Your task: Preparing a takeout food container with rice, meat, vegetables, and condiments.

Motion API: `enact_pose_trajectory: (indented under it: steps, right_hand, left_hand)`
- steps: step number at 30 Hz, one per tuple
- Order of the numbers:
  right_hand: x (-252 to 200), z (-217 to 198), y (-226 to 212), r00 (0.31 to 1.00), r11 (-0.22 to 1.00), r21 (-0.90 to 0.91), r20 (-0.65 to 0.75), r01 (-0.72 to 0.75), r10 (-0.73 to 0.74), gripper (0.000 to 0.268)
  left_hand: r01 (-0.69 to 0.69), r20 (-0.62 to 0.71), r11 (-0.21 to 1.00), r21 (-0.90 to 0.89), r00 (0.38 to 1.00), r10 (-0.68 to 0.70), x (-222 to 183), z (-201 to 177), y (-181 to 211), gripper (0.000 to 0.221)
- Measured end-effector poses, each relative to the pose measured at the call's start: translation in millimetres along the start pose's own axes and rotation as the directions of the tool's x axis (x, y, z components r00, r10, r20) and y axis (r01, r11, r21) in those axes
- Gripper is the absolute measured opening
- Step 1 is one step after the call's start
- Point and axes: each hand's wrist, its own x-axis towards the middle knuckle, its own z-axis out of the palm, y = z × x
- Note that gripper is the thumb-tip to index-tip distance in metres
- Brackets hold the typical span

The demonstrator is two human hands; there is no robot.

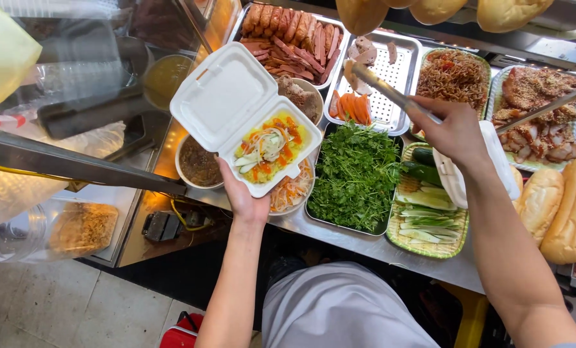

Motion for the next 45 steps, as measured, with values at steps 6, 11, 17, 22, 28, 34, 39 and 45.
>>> enact_pose_trajectory:
  steps: [6, 11, 17, 22, 28, 34, 39, 45]
  right_hand:
    - [-36.1, 10.9, -109.2, 0.921, 0.857, 0.419, 0.361, -0.301, 0.147, 0.041]
    - [-37.2, 37.1, -139.1, 0.926, 0.974, 0.212, 0.378, -0.076, -0.01, 0.043]
    - [26.8, 59.1, -95.8, 0.999, 0.994, -0.105, 0.039, -0.023, 0.027, 0.044]
    - [91.8, 113.7, -48.2, 0.988, 0.878, -0.465, -0.034, 0.116, -0.148, 0.036]
    - [107.3, 124.8, -59.5, 0.982, 0.87, -0.464, 0.0, 0.165, -0.187, 0.03]
    - [141.2, 151.8, -92.1, 0.898, 0.803, -0.471, -0.051, 0.365, -0.438, 0.028]
    - [198.9, 207.3, -123.9, 0.88, 0.635, -0.636, 0.161, 0.438, -0.446, 0.034]
    - [240.9, 234.0, -127.8, 0.918, 0.574, -0.722, 0.362, 0.385, -0.16, 0.045]
  left_hand:
    - [0.0, 0.067, 0.999, -0.038, 0.998, 0.003, 33.0, -21.2, -5.7, 0.07]
    - [0.044, 0.074, 0.997, -0.061, 0.997, -0.039, 42.9, -32.5, 2.9, 0.07]
    - [0.057, 0.033, 0.998, -0.018, 0.998, -0.057, 36.0, -31.7, 32.7, 0.069]
    - [0.069, 0.005, 0.998, -0.006, 0.998, -0.069, 29.1, -36.4, 45.2, 0.069]
    - [0.087, -0.028, 0.996, 0.012, 0.996, -0.086, 15.7, -52.6, 61.8, 0.069]
    - [0.156, -0.049, 0.988, 0.008, 0.987, -0.156, -0.4, -63.7, 78.5, 0.069]
    - [0.164, -0.102, 0.986, -0.005, 0.981, -0.163, -10.6, -72.7, 84.4, 0.067]
    - [0.195, -0.13, 0.98, -0.039, 0.971, -0.199, -20.0, -80.7, 86.2, 0.066]
